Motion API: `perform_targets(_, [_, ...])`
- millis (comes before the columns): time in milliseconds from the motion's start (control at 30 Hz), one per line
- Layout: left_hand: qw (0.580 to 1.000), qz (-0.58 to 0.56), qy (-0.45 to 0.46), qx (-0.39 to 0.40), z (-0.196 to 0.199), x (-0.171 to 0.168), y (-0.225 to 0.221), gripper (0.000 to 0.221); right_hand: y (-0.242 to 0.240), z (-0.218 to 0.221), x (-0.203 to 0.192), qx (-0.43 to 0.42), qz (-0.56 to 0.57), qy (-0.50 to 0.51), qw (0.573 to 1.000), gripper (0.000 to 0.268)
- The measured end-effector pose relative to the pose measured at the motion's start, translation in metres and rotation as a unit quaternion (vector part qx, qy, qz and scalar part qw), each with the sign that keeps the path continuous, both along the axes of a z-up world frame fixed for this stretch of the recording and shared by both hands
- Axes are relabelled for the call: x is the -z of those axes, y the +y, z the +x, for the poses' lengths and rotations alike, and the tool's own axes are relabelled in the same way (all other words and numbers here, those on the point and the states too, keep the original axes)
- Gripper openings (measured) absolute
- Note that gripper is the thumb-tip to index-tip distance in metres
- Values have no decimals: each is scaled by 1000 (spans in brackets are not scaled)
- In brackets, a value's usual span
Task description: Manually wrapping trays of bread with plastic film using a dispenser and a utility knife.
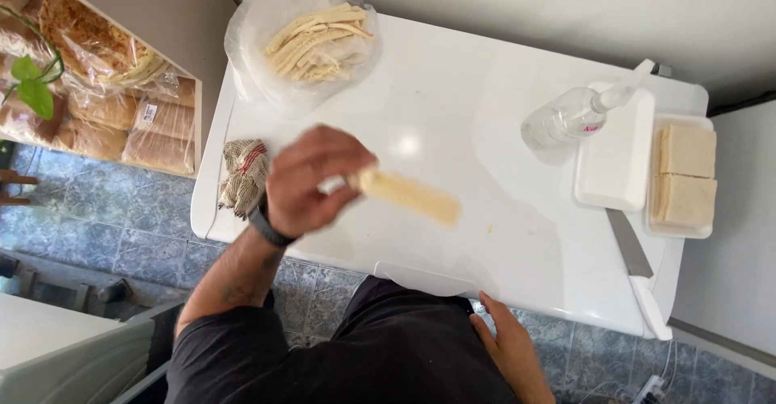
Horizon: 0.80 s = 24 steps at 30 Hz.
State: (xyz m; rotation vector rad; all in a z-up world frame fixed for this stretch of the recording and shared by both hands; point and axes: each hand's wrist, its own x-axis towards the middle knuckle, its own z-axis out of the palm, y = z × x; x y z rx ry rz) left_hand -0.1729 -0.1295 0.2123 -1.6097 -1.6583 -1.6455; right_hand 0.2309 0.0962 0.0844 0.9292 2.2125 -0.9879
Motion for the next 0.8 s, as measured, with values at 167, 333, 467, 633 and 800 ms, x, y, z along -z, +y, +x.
perform_targets(167, [967,66,-109,222,93,-93,-4,22,-46,-52,-69,124,-385,277,872,67])
perform_targets(333, [949,-13,-161,272,129,-61,-8,30,-54,-71,-164,6,-588,380,714,107])
perform_targets(467, [942,-150,-226,196,108,-37,-6,29,-60,-93,-149,126,-517,385,754,59])
perform_targets(633, [945,-135,-257,150,84,7,8,18,-49,-112,-103,236,-409,433,768,30])
perform_targets(800, [938,-215,-270,-2,59,41,9,25,-37,-117,-103,167,-256,465,831,34])
